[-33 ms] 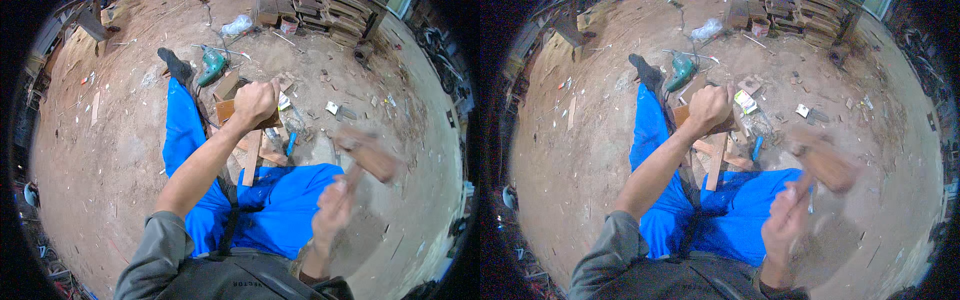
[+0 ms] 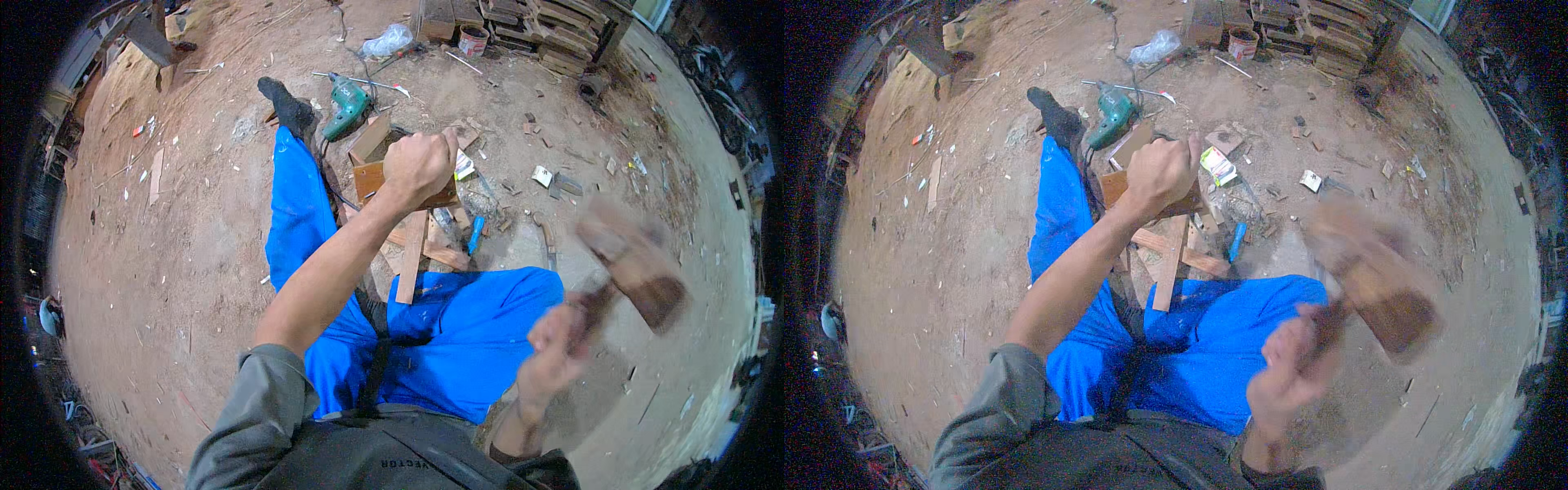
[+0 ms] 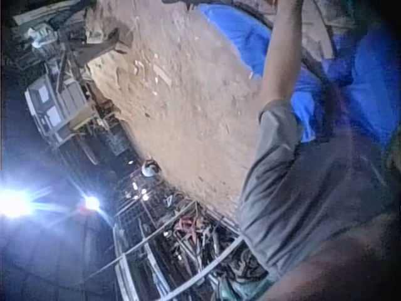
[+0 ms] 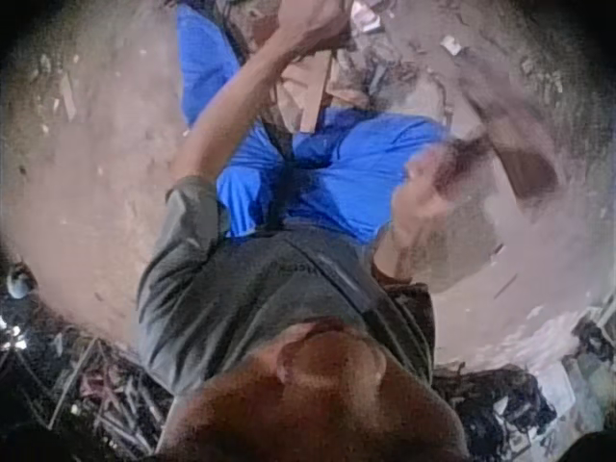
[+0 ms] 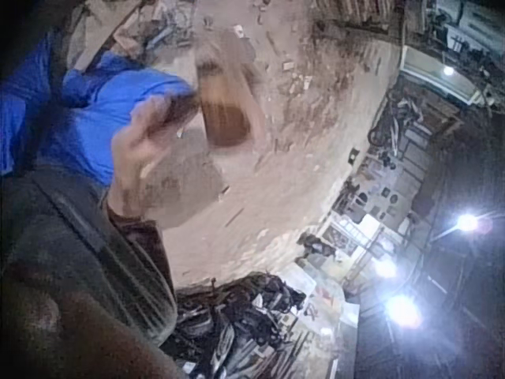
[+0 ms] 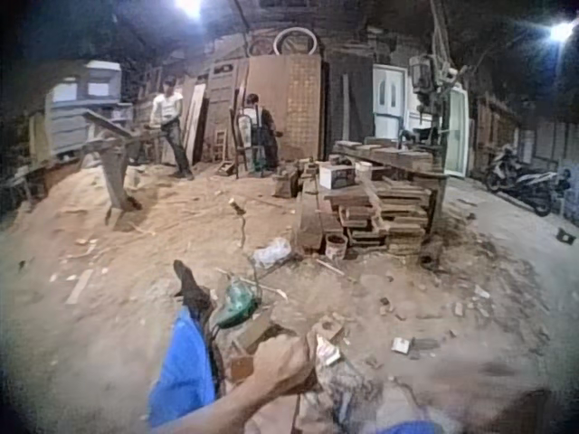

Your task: The person assembles a small wooden box by hand using a wooden mallet to tap pieces into place and fits different wooden panels together while sitting on the floor.

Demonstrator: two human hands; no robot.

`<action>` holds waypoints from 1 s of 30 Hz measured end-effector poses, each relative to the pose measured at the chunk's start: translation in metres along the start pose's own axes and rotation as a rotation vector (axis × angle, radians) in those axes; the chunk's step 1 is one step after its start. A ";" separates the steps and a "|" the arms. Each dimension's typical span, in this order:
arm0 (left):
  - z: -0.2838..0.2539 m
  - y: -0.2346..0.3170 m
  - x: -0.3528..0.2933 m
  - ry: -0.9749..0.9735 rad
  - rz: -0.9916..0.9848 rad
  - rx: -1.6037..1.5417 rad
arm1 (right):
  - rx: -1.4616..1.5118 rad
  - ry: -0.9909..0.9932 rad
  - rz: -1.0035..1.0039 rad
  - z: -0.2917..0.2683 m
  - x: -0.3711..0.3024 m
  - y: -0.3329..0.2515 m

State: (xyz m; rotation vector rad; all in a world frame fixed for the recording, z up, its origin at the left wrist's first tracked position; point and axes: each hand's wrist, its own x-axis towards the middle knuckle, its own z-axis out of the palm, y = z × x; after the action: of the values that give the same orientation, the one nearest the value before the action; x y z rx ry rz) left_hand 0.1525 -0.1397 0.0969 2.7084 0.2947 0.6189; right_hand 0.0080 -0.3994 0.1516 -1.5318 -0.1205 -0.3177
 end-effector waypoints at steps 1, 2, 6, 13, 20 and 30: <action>0.001 -0.003 0.001 0.002 -0.009 0.002 | 0.000 -0.010 0.001 0.003 -0.001 -0.015; 0.000 -0.005 0.003 -0.014 -0.036 -0.016 | -0.048 0.075 -0.197 0.005 0.000 -0.033; 0.003 0.008 0.011 -0.003 -0.032 -0.104 | -0.343 -0.199 -0.430 -0.011 -0.002 0.028; -0.005 -0.007 0.030 0.100 0.024 -0.099 | -0.543 -0.254 0.206 0.004 -0.039 0.101; 0.011 -0.039 0.012 0.083 -0.152 -0.096 | 0.002 0.225 0.010 0.006 0.003 0.000; -0.005 -0.036 0.035 0.238 0.007 -0.177 | -0.521 -0.324 0.344 0.012 -0.082 0.146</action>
State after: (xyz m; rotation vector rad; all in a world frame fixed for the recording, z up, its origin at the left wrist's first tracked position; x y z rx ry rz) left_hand 0.1768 -0.0959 0.1005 2.4700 0.2750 0.9256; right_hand -0.0285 -0.3763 -0.0105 -2.0757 -0.0255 0.1952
